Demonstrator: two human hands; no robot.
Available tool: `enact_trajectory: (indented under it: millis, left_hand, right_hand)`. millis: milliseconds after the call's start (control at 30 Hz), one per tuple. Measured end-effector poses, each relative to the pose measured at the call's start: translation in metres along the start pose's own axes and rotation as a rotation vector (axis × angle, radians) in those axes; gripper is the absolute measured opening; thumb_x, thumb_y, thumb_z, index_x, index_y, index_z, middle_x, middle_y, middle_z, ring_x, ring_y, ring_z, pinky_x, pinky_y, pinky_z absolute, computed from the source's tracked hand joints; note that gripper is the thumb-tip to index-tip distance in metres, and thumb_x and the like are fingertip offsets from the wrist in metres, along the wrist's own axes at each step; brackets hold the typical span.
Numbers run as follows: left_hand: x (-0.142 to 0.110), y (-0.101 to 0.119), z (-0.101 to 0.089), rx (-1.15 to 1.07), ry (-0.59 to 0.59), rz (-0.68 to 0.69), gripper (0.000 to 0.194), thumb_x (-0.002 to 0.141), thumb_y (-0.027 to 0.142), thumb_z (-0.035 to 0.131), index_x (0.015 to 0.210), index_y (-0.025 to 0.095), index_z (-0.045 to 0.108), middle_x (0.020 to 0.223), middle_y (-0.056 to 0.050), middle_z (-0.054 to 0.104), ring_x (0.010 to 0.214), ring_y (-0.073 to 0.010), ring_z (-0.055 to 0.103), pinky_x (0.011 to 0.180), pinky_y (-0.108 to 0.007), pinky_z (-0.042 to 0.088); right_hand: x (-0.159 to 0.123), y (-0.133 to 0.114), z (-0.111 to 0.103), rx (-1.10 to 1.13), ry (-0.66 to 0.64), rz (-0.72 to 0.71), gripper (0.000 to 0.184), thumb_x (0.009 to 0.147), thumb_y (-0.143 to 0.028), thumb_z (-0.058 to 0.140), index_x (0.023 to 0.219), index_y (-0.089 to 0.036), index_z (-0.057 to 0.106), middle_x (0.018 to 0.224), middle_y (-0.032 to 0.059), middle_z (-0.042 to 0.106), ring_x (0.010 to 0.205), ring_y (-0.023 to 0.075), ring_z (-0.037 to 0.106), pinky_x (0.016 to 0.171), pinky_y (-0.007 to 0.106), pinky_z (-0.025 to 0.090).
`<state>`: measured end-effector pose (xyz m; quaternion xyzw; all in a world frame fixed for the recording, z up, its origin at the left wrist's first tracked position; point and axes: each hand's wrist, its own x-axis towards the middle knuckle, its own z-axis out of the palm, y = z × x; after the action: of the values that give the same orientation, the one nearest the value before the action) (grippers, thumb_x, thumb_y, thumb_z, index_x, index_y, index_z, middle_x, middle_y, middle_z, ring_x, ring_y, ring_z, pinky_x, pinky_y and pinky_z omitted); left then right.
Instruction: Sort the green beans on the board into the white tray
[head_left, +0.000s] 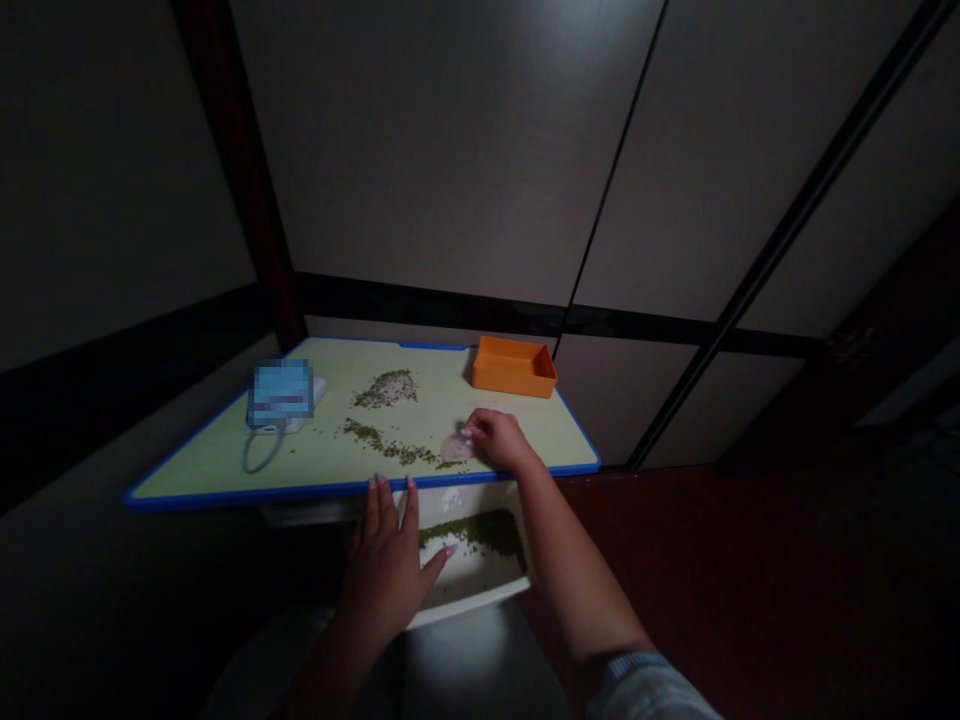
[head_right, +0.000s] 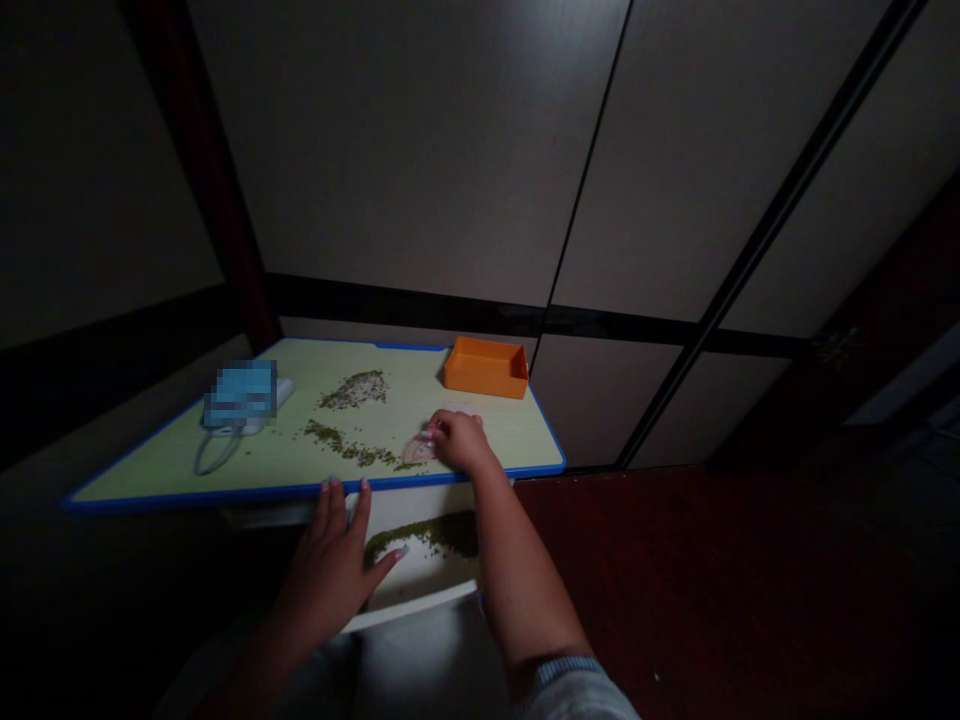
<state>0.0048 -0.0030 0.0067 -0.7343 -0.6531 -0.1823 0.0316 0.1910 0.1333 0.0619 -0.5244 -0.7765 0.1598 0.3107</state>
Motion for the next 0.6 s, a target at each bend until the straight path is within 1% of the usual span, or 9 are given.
enact_trajectory:
  millis: [133, 300, 400, 600]
  left_hand:
    - [0.0, -0.003, 0.004, -0.003, 0.025, 0.019, 0.085, 0.075, 0.05, 0.055, 0.142, 0.004, 0.03, 0.152, -0.031, 0.013, 0.142, -0.0409, 0.007, 0.105, -0.052, 0.031]
    - [-0.001, -0.005, 0.005, -0.004, 0.033, 0.024, 0.086, 0.074, 0.052, 0.055, 0.142, 0.005, 0.03, 0.153, -0.028, 0.014, 0.143, -0.0399, 0.007, 0.105, -0.05, 0.033]
    - [-0.001, -0.004, 0.004, -0.005, 0.016, 0.023, 0.086, 0.074, 0.051, 0.056, 0.142, 0.004, 0.03, 0.152, -0.031, 0.014, 0.142, -0.0411, 0.006, 0.105, -0.05, 0.032]
    - [-0.001, -0.004, 0.002, -0.008, 0.027, 0.03, 0.087, 0.075, 0.051, 0.056, 0.143, 0.004, 0.029, 0.152, -0.031, 0.012, 0.142, -0.0408, 0.005, 0.104, -0.05, 0.033]
  right_hand:
    - [-0.003, 0.011, -0.006, 0.166, 0.058, 0.033, 0.007, 0.079, -0.025, 0.059, 0.076, -0.02, 0.061, 0.074, -0.0016, 0.064, 0.072, 0.0129, 0.054, 0.068, 0.022, 0.037]
    - [-0.008, 0.023, -0.016, 0.348, 0.043, 0.095, 0.006, 0.076, -0.022, 0.057, 0.072, -0.018, 0.057, 0.064, -0.0034, 0.06, 0.063, 0.011, 0.052, 0.062, 0.021, 0.038]
    - [-0.011, 0.027, -0.017, 0.355, 0.037, 0.112, 0.006, 0.075, -0.023, 0.058, 0.071, -0.018, 0.057, 0.063, -0.0033, 0.059, 0.06, 0.0107, 0.052, 0.06, 0.021, 0.037]
    - [-0.012, 0.028, -0.015, 0.287, 0.037, 0.123, 0.007, 0.076, -0.025, 0.057, 0.073, -0.019, 0.06, 0.064, -0.0026, 0.059, 0.061, 0.0114, 0.051, 0.058, 0.021, 0.035]
